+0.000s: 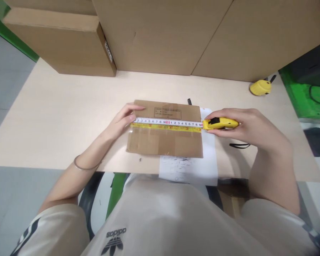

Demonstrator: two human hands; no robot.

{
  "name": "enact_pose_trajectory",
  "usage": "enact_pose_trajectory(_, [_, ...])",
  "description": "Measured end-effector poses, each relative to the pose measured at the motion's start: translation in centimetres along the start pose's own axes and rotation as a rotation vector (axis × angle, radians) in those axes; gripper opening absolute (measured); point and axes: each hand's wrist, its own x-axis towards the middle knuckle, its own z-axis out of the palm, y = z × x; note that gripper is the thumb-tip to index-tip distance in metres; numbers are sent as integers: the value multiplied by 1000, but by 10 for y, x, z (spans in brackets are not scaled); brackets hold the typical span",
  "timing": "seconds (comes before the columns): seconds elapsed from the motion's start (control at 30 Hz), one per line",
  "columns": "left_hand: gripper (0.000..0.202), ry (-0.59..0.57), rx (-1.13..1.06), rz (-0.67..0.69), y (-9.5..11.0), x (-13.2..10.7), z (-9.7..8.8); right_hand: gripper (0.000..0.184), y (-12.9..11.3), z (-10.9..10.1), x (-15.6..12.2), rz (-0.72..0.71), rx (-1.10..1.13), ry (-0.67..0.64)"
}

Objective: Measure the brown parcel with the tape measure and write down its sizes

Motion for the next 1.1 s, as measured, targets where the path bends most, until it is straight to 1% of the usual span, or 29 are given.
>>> enact_pose_trajectory(0.17, [41, -3, -9, 4, 6, 0, 4, 24, 2, -2, 1, 11, -6, -20])
enact_pose_trajectory(0.27, [39, -11, -3, 4, 7, 0, 4, 37, 4, -12, -1, 81, -40, -48])
enact_pose_trajectory(0.33, [39, -15, -4, 17, 7, 1, 4, 46, 0, -20, 1, 99, -43, -5])
enact_pose_trajectory(0.37, [40, -13, -3, 21, 7, 1, 3, 45, -4, -23, 5, 83, -40, 26])
enact_pose_trajectory(0.43, [41, -10, 8, 22, 7, 1, 2, 40, -18, -22, 20, 8, -30, 60])
enact_pose_trajectory(0.5, [42, -6, 29, 22, 7, 1, 1, 36, -38, -12, 43, -81, -45, 22])
enact_pose_trajectory(0.57, [43, 2, 43, 24, 7, 1, 2, 31, -59, 4, 71, -170, -103, -51])
enact_pose_trajectory(0.6, [44, 13, 35, 26, 6, 1, 4, 28, -70, 13, 85, -243, -142, -80])
enact_pose_trajectory(0.63, [47, 25, 12, 25, 4, 1, 5, 26, -80, 23, 99, -309, -162, -82])
enact_pose_trajectory(0.7, [59, 35, -68, 13, -2, 1, 8, 24, -99, 38, 121, -426, -151, -138])
enact_pose_trajectory(0.77, [67, 45, -136, 3, -9, 3, 9, 24, -113, 47, 135, -505, -128, -191])
enact_pose_trajectory(0.83, [66, 43, -128, -3, -8, 4, 6, 25, -120, 46, 141, -549, -115, -217])
enact_pose_trajectory(0.87, [65, 39, -84, -2, -2, 4, 5, 25, -121, 42, 141, -556, -99, -219])
enact_pose_trajectory(0.9, [63, 34, -14, 0, 8, 2, 3, 25, -120, 37, 139, -555, -67, -224])
enact_pose_trajectory(0.93, [62, 13, 81, 4, 22, -1, 3, 25, -118, 31, 134, -552, -14, -229])
enact_pose_trajectory(0.97, [59, 52, 202, 25, 39, -6, 4, 27, -113, 24, 127, -541, 44, -233])
enact_pose_trajectory(1.0, [51, 90, 335, 64, 59, -13, 7, 28, -107, 17, 119, -521, 98, -242])
enact_pose_trajectory(1.03, [45, 140, 421, 125, 81, -21, 12, 30, -100, 11, 109, -492, 143, -256])
enact_pose_trajectory(1.07, [39, 180, 472, 161, 101, -29, 18, 33, -93, 5, 99, -463, 183, -277])
enact_pose_trajectory(1.1, [37, 168, 497, 188, 119, -38, 25, 34, -85, 2, 88, -448, 222, -300])
